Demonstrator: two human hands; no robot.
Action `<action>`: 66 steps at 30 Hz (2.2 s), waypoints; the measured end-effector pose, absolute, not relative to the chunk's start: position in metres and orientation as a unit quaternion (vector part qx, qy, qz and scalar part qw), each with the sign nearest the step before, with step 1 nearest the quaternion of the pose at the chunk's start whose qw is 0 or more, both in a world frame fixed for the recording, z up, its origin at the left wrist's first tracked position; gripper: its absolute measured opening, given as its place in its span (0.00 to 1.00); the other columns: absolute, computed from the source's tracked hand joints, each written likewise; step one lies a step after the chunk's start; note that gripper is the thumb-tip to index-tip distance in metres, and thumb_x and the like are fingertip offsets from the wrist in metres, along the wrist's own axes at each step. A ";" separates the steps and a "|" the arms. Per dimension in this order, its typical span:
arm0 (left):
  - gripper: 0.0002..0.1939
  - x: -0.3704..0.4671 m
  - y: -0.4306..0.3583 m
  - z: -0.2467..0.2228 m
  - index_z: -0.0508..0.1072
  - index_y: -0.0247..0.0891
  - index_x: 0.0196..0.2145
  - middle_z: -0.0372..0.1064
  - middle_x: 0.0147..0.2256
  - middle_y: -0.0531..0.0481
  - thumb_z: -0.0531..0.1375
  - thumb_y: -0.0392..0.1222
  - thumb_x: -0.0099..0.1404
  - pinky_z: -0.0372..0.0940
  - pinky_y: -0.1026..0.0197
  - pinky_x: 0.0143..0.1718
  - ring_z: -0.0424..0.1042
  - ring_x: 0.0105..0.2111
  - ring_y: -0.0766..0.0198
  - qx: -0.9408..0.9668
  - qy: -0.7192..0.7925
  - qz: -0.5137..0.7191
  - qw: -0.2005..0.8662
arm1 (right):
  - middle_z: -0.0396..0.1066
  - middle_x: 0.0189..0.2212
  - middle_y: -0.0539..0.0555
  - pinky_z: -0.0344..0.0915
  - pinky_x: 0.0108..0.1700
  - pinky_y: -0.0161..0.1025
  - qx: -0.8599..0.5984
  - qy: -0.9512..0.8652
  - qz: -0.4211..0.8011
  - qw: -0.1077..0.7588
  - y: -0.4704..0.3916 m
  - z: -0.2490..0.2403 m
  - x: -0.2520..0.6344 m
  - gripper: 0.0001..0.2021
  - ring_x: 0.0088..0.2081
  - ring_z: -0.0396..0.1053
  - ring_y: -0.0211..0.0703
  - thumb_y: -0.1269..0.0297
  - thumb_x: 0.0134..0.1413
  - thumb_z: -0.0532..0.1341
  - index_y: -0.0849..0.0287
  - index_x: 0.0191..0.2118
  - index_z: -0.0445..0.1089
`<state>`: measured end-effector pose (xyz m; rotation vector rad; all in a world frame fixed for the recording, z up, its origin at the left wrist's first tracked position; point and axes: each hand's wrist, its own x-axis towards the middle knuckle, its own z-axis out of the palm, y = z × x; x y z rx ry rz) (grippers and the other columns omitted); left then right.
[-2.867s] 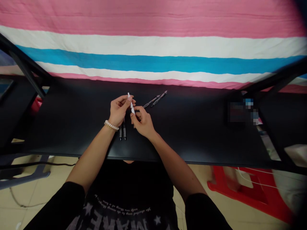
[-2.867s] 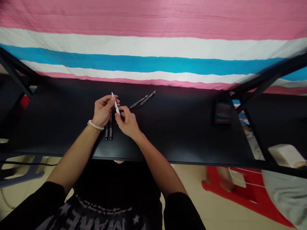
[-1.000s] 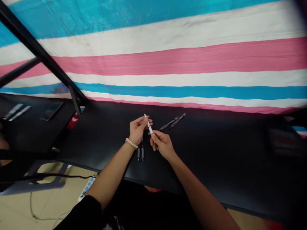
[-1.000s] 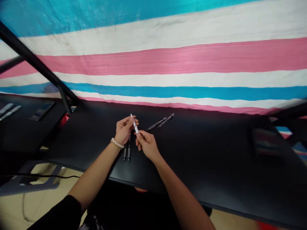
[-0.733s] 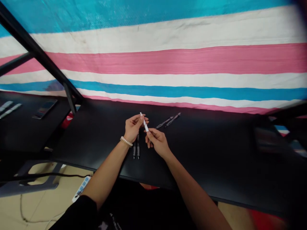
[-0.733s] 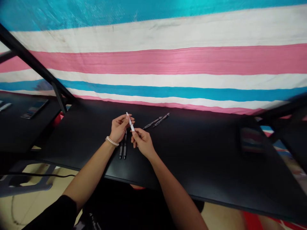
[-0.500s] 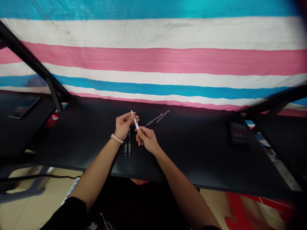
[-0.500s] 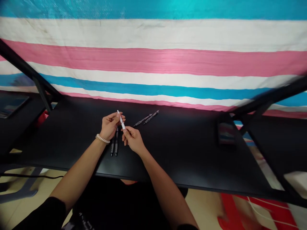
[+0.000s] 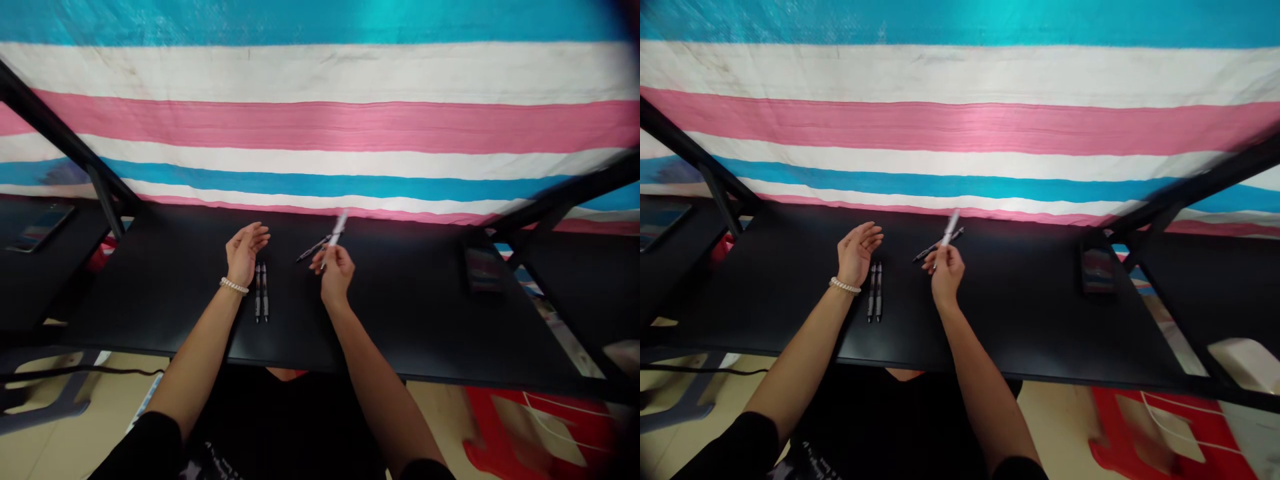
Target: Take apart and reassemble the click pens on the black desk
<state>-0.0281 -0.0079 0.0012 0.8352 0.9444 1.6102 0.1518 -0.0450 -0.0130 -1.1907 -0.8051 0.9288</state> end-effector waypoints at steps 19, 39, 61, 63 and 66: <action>0.09 -0.055 0.008 -0.005 0.69 0.38 0.29 0.65 0.26 0.54 0.64 0.44 0.54 0.55 0.66 0.25 0.62 0.22 0.73 0.143 0.409 0.716 0.547 | 0.61 0.21 0.46 0.55 0.25 0.34 -0.631 -0.250 0.241 0.694 -0.013 -0.038 0.200 0.23 0.22 0.59 0.34 0.44 0.55 0.60 0.63 0.36 0.73; 0.05 -0.047 0.004 0.006 0.67 0.36 0.25 0.61 0.23 0.56 0.61 0.34 0.55 0.52 0.66 0.22 0.58 0.19 0.73 0.101 0.412 0.724 0.544 | 0.61 0.20 0.45 0.56 0.25 0.34 -0.631 -0.241 0.244 0.696 -0.012 -0.035 0.198 0.20 0.22 0.59 0.33 0.47 0.56 0.61 0.63 0.36 0.73; 0.05 -0.046 0.004 0.006 0.67 0.36 0.24 0.60 0.22 0.56 0.61 0.33 0.54 0.52 0.68 0.21 0.57 0.18 0.74 0.106 0.408 0.722 0.548 | 0.75 0.23 0.48 0.56 0.18 0.31 -0.459 -0.348 0.447 0.684 -0.030 -0.011 0.175 0.13 0.16 0.63 0.31 0.58 0.43 0.69 0.60 0.35 0.73; 0.06 -0.046 0.004 0.005 0.67 0.36 0.24 0.60 0.22 0.56 0.62 0.34 0.53 0.52 0.67 0.21 0.57 0.18 0.74 0.107 0.408 0.722 0.548 | 0.73 0.22 0.47 0.54 0.17 0.30 -0.475 -0.333 0.435 0.688 -0.028 -0.013 0.177 0.13 0.16 0.62 0.30 0.57 0.44 0.68 0.60 0.33 0.72; 0.06 -0.046 0.004 0.005 0.66 0.36 0.24 0.59 0.22 0.56 0.62 0.34 0.53 0.52 0.67 0.21 0.57 0.18 0.74 0.109 0.408 0.722 0.548 | 0.67 0.17 0.45 0.50 0.16 0.30 -0.528 -0.280 0.393 0.699 -0.023 -0.018 0.183 0.14 0.15 0.59 0.29 0.54 0.49 0.65 0.59 0.26 0.65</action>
